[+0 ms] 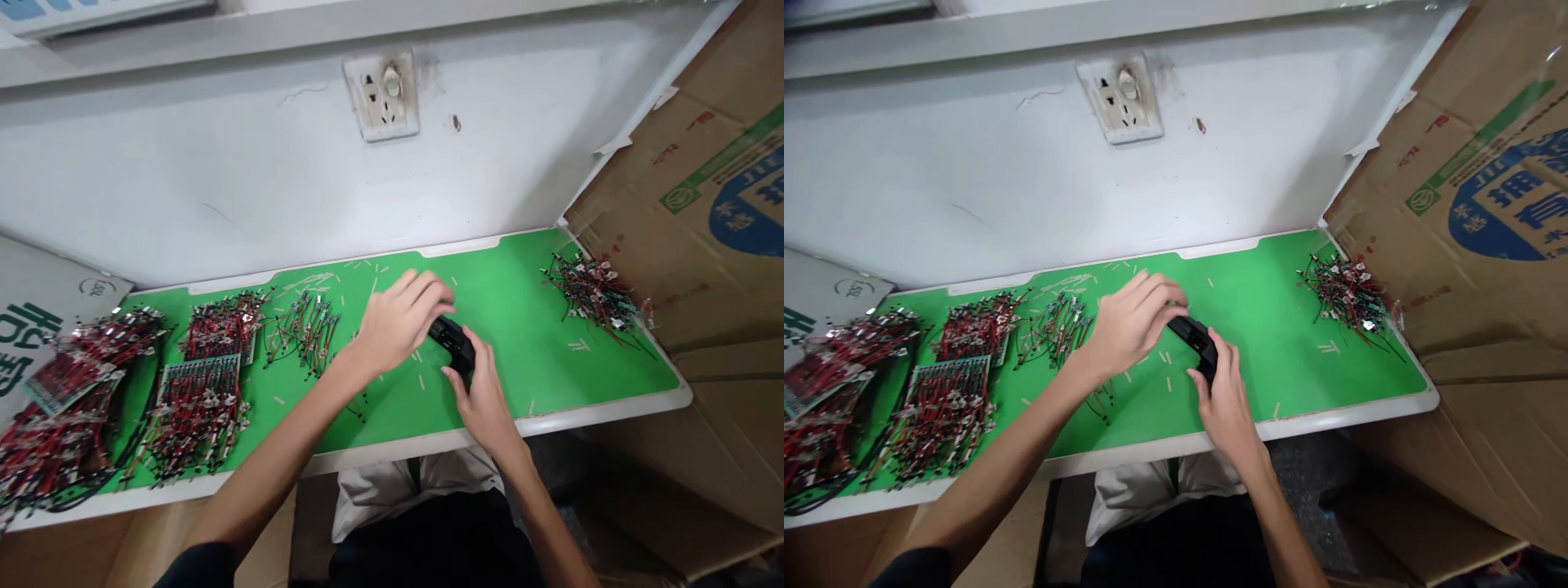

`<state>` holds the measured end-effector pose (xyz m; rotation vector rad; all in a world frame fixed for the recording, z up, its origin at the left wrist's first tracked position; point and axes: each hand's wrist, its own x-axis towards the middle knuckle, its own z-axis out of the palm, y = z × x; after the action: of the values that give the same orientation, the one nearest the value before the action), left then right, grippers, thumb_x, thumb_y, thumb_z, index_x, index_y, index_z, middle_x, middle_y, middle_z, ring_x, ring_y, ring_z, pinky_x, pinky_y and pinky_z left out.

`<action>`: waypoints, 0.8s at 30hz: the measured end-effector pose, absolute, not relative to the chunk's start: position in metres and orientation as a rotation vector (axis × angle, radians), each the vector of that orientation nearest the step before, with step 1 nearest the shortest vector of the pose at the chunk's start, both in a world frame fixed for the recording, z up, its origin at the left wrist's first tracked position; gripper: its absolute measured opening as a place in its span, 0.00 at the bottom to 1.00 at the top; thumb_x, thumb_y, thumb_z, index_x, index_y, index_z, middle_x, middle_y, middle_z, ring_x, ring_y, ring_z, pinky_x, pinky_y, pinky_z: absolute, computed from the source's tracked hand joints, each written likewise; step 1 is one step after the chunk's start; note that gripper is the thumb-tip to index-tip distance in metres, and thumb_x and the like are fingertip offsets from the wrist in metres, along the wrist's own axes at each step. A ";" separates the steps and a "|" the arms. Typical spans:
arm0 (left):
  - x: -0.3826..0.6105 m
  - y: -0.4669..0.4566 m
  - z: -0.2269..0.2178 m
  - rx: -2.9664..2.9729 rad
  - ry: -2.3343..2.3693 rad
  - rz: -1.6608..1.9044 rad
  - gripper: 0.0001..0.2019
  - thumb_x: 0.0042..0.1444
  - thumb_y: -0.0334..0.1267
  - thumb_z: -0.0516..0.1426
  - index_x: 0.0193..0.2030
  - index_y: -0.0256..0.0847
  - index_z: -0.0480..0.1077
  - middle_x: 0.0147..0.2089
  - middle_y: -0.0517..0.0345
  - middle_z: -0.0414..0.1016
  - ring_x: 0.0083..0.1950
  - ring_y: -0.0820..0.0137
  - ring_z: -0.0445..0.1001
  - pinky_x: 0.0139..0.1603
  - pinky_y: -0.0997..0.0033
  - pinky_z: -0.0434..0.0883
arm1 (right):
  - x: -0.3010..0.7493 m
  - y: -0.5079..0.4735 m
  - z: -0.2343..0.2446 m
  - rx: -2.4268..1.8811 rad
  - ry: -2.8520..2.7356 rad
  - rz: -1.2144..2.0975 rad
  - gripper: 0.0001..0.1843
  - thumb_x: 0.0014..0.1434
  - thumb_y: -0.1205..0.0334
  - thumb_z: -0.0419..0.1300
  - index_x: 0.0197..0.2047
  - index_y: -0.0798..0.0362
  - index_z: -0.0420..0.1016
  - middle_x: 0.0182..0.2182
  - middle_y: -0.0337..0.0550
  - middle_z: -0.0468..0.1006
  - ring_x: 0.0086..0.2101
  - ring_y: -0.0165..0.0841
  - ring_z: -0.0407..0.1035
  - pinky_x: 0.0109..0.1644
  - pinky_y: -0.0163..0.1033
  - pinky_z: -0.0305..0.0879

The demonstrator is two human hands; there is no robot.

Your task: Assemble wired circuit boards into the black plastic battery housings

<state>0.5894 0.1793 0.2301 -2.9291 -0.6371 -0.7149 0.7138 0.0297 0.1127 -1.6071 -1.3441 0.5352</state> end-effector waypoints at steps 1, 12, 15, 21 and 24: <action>0.610 0.184 0.236 -2.966 -0.549 -0.675 0.13 0.73 0.45 0.49 0.49 0.41 0.71 0.48 0.56 0.78 0.47 0.69 0.71 0.35 0.71 0.66 | 0.714 0.030 0.112 -1.608 -1.343 0.537 0.32 0.75 0.54 0.52 0.76 0.48 0.46 0.64 0.57 0.61 0.64 0.47 0.62 0.67 0.58 0.65; 0.720 0.176 0.254 -3.311 -0.472 -0.958 0.19 0.74 0.43 0.45 0.66 0.37 0.57 0.60 0.44 0.72 0.60 0.64 0.73 0.58 0.59 0.75 | 0.719 0.031 0.108 -1.585 -1.357 0.549 0.29 0.74 0.55 0.52 0.74 0.48 0.50 0.62 0.57 0.64 0.63 0.46 0.64 0.66 0.57 0.65; 0.640 0.175 0.268 -3.312 -0.516 -1.052 0.20 0.72 0.47 0.50 0.65 0.39 0.56 0.61 0.43 0.71 0.62 0.62 0.73 0.64 0.56 0.73 | 0.722 0.030 0.110 -1.566 -1.359 0.569 0.32 0.74 0.53 0.53 0.76 0.46 0.48 0.64 0.55 0.63 0.63 0.45 0.63 0.67 0.55 0.64; 0.528 0.148 0.222 -3.397 -1.075 -0.852 0.10 0.73 0.36 0.46 0.57 0.40 0.60 0.52 0.47 0.77 0.54 0.65 0.78 0.56 0.61 0.77 | 0.739 0.032 0.113 -1.521 -1.456 0.706 0.33 0.73 0.51 0.53 0.77 0.43 0.50 0.67 0.52 0.64 0.64 0.46 0.64 0.66 0.55 0.65; 0.516 0.132 0.185 -3.396 -1.140 -0.815 0.09 0.73 0.35 0.47 0.56 0.42 0.63 0.51 0.50 0.77 0.52 0.67 0.78 0.53 0.64 0.76 | 0.754 0.039 0.117 -1.496 -1.532 0.807 0.35 0.72 0.49 0.55 0.77 0.43 0.49 0.70 0.49 0.62 0.66 0.47 0.61 0.70 0.56 0.60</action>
<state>0.5162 0.1316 0.1851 -3.3957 -1.1404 -0.8147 0.7539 0.0390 0.1169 -1.4963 -1.5319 0.8073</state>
